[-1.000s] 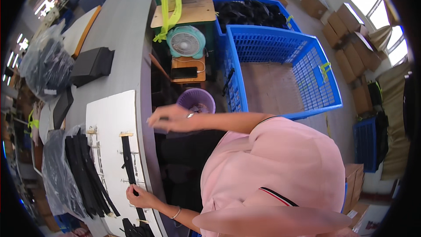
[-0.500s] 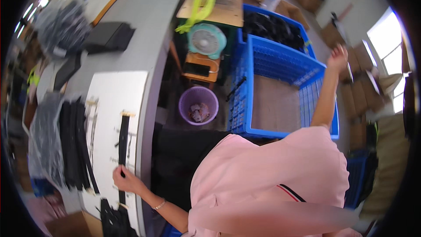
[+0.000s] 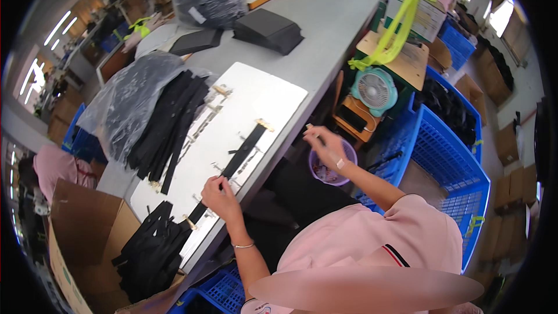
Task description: Marking positions on black straps using a pen and a template on a workbench.
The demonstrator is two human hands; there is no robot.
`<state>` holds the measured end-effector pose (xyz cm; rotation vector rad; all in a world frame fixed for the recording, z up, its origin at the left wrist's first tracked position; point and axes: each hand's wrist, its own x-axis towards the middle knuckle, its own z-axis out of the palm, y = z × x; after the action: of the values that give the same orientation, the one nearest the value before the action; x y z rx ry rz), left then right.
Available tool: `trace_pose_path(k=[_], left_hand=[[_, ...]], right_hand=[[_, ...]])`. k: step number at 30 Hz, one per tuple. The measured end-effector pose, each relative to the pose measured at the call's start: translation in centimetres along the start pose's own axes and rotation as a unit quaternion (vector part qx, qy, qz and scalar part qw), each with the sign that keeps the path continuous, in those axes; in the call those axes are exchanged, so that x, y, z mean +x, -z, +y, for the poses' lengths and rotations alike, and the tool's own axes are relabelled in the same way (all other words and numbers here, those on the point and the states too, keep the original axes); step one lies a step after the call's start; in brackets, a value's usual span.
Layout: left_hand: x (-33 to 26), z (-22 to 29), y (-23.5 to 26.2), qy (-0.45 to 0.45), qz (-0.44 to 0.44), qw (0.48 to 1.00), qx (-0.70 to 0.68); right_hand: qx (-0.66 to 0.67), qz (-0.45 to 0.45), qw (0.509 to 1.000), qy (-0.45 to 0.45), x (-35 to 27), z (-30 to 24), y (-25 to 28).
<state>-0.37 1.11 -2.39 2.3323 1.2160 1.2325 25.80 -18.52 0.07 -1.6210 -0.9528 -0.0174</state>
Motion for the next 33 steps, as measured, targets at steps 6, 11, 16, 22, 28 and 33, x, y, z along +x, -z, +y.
trace_pose_path(k=[6, 11, 16, 22, 28, 33], left_hand=[[0.3, 1.3, 1.0, 0.03, -0.008, 1.0, 0.002], [0.4, 1.1, 0.8, 0.018, -0.02, 1.0, 0.006], [1.0, 0.1, -1.5, -0.022, -0.011, 1.0, -0.006], [0.6, -0.9, 1.6, 0.018, -0.007, 0.999, 0.047], [0.7, 0.8, 0.1, -0.006, -0.008, 1.0, 0.02], [0.2, 0.6, 1.2, 0.04, -0.016, 0.999, 0.021]], right_hand=[[-0.09, -0.15, 0.932, 0.318, 3.2, -5.2, -9.5], [-0.128, -0.136, 0.913, 0.363, 4.5, -5.1, -9.2], [-0.229, -0.043, 0.966, 0.111, 2.7, 0.0, 0.8], [-0.192, 0.25, 0.943, -0.104, -0.5, 3.2, 22.0], [-0.448, 0.626, 0.638, 0.036, -14.2, -3.0, 55.9], [-0.391, 0.66, 0.64, 0.033, -11.7, 0.3, 55.6]])
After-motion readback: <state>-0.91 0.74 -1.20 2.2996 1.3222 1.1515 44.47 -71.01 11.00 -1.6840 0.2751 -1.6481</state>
